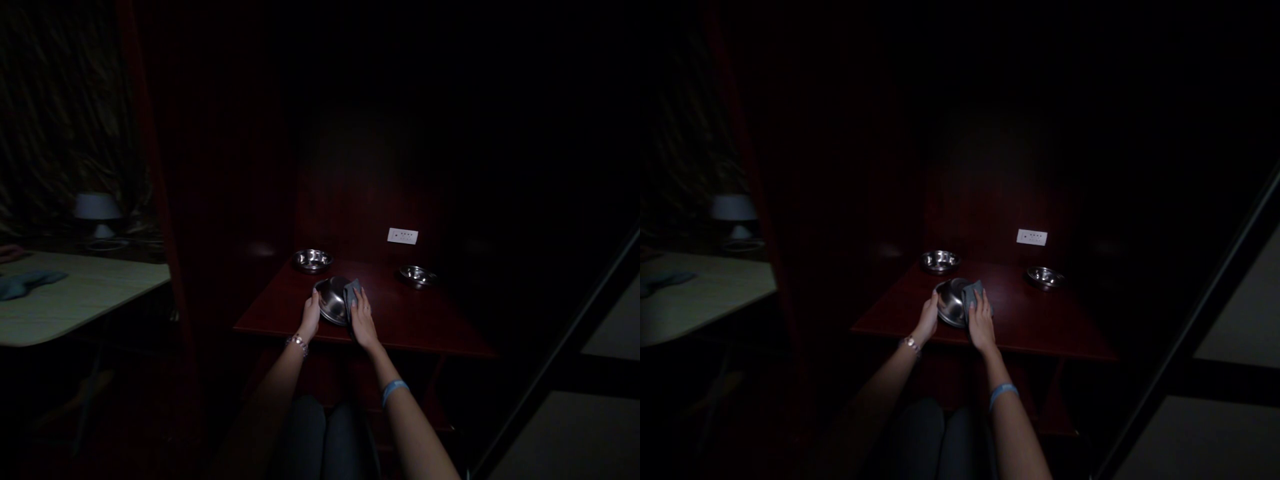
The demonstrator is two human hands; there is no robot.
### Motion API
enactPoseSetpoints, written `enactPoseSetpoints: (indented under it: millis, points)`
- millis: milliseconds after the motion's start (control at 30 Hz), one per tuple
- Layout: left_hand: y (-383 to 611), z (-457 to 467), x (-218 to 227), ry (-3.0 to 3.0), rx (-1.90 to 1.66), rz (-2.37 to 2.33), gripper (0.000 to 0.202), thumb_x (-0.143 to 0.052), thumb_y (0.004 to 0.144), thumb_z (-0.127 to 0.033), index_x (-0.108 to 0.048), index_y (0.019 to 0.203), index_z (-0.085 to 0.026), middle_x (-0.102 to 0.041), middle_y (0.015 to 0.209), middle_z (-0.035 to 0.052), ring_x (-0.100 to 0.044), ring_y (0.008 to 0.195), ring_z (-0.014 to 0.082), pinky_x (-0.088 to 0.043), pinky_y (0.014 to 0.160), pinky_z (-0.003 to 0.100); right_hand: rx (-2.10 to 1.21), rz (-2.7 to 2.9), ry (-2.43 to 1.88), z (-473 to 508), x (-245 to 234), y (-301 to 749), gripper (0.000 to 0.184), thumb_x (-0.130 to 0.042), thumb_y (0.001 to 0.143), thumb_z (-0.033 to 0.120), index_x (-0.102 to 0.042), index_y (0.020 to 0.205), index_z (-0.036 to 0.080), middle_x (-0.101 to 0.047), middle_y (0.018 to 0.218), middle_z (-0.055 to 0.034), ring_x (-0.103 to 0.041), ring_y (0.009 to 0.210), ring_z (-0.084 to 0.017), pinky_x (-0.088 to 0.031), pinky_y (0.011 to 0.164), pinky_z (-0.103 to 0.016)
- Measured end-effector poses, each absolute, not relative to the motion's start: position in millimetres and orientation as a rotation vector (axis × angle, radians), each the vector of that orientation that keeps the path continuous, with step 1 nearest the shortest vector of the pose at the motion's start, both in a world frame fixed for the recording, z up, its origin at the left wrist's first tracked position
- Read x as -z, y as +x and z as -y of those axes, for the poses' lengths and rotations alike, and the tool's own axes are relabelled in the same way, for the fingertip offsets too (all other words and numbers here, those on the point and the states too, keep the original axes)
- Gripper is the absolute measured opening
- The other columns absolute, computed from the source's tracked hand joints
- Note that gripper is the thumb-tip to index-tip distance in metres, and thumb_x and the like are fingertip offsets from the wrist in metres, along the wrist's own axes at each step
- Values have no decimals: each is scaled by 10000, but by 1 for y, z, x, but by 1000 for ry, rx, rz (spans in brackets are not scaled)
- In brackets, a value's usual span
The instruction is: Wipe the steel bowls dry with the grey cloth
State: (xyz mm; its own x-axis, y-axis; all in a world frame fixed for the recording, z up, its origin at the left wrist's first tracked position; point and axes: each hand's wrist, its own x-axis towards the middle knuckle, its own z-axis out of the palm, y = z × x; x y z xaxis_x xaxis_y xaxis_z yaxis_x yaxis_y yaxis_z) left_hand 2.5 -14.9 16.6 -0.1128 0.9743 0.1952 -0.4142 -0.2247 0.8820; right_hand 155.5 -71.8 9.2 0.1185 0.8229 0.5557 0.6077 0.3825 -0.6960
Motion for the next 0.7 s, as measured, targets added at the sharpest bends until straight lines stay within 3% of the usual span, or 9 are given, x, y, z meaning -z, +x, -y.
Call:
enactPoseSetpoints:
  millis: [700]
  points:
    - [2, 17, -18, 1018, -1592, -818, 468, -443, 891, -490, -674, 950, -87, -735, 944, 161, -693, 853, 214, -520, 820, 318, -227, 1624, -1332, 77, -14, 154, 549, -247, 982, 481, -261, 1484, 260, -184, 1586, -64, -173, 1459, -247, -233, 1162, -524]
